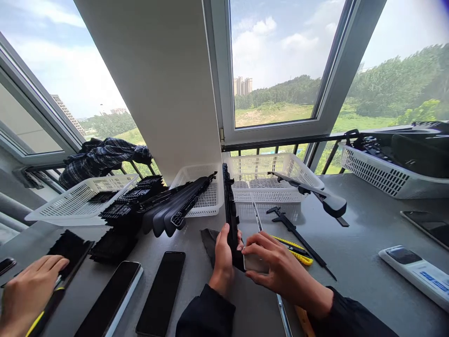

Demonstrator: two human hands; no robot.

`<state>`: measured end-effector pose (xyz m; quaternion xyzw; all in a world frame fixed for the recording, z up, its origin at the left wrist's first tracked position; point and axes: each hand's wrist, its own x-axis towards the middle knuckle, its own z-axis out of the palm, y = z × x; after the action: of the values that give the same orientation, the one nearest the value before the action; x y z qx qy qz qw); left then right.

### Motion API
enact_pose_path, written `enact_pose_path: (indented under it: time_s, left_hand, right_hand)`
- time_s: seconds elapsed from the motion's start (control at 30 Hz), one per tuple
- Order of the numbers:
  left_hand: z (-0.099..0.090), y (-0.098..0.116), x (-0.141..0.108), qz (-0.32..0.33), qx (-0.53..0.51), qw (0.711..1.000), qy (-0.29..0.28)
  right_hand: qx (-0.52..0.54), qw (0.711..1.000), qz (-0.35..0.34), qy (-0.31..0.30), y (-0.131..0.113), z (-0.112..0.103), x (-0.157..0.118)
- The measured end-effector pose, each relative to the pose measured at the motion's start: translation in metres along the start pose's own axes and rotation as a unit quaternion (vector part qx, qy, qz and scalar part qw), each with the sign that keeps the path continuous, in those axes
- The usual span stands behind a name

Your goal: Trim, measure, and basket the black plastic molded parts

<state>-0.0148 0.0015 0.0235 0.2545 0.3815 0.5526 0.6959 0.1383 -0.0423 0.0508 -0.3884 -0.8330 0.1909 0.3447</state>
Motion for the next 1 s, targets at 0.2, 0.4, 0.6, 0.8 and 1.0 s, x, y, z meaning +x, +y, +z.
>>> enact_pose_path:
  time_s: [0.2,0.4,0.6,0.8,1.0]
  left_hand:
    - [-0.002,0.001,0.002,0.012,-0.069,0.997,0.021]
    - [-0.006,0.002,0.005,0.015,-0.067,0.997,0.026]
    - [-0.002,0.002,0.002,0.011,-0.059,0.998,0.009]
    - [0.0,-0.003,0.002,-0.038,-0.071,0.997,0.001]
    - [-0.002,-0.007,0.004,-0.053,-0.081,0.995,-0.001]
  right_hand:
    - [-0.029,0.999,-0.012,-0.005,0.002,0.011,-0.004]
    - [-0.013,1.0,0.014,-0.004,0.002,0.015,-0.005]
    - [-0.044,0.996,0.059,0.052,0.01,0.017,-0.004]
    - [-0.021,1.0,0.017,0.009,0.009,0.026,-0.005]
    - [-0.016,0.998,0.062,-0.007,0.008,0.021,-0.003]
